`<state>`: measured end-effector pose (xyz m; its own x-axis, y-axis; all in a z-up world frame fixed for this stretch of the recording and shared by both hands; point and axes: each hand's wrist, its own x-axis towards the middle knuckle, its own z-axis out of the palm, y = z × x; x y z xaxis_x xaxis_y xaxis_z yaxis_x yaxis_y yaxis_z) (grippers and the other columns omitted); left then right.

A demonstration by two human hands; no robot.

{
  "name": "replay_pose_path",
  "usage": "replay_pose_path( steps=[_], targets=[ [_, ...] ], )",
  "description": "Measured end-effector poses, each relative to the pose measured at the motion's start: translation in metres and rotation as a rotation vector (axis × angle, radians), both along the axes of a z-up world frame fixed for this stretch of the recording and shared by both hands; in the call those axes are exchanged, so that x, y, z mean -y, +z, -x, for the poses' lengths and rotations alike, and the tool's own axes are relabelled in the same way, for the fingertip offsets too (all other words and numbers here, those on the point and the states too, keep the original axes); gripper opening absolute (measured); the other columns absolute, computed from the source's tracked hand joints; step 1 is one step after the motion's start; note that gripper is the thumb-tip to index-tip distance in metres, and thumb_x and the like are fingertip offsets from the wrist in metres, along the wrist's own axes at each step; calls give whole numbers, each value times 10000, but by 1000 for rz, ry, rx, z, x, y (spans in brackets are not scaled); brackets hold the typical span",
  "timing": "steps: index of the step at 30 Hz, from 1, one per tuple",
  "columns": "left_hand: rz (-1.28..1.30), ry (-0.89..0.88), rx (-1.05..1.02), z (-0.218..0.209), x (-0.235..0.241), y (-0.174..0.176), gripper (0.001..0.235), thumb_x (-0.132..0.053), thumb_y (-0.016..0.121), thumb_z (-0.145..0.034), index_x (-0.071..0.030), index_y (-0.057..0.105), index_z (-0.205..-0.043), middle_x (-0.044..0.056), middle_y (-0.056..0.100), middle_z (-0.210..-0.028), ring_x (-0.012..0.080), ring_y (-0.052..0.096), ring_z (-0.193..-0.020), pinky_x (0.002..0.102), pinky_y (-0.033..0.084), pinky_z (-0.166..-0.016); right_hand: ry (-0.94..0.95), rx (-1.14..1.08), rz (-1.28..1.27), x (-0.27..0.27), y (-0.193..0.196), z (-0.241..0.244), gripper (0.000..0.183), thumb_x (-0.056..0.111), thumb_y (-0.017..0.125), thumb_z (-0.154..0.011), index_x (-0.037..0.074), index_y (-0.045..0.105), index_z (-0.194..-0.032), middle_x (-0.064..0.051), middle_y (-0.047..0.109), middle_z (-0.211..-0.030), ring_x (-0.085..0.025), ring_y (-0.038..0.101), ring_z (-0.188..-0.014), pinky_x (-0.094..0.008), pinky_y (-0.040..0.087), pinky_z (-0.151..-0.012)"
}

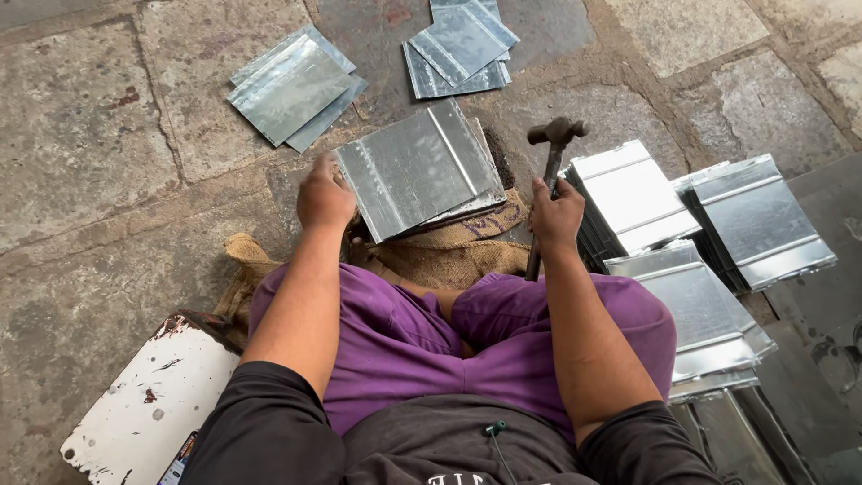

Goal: The person sits cross-legged on a stone floor and repeatedly hammers a rectangular metal sheet placed on a burlap sack. They use a hammer to strike the sheet's surface and edges, occasionally repositioning the sheet with their left hand. Finished sheets are stacked to the right.

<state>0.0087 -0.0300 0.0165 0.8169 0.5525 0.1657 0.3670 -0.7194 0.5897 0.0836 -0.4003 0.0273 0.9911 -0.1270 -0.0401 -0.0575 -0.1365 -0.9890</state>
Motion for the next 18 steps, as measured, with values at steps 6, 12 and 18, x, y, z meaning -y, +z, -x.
replay_pose_path(
  steps=[6,12,18],
  targets=[
    [451,165,-153,-3,22,-15,680,-378,825,-878,-38,475,-1352,223,660,-1252,352,684,-1087,449,557,-928,99,158,332,-12,3,15,215,251,684,-1052,47,742,-1083,-3,631,-698,-91,536,-550,-301,413,-469],
    [320,135,-103,-29,0,-85,490,-363,767,-999,-70,590,-1350,207,724,-1277,368,726,-1087,454,573,-934,283,124,631,-35,3,27,312,309,726,-982,19,741,-1099,-74,692,-720,-122,634,-578,-315,474,-529],
    [590,228,-33,-27,5,-53,681,-403,582,-967,-92,354,-1528,213,567,-1367,382,749,-969,463,620,-804,338,103,661,-41,35,50,245,265,689,-1026,51,737,-1136,-76,683,-684,-124,563,-523,-350,415,-486]
  ],
)
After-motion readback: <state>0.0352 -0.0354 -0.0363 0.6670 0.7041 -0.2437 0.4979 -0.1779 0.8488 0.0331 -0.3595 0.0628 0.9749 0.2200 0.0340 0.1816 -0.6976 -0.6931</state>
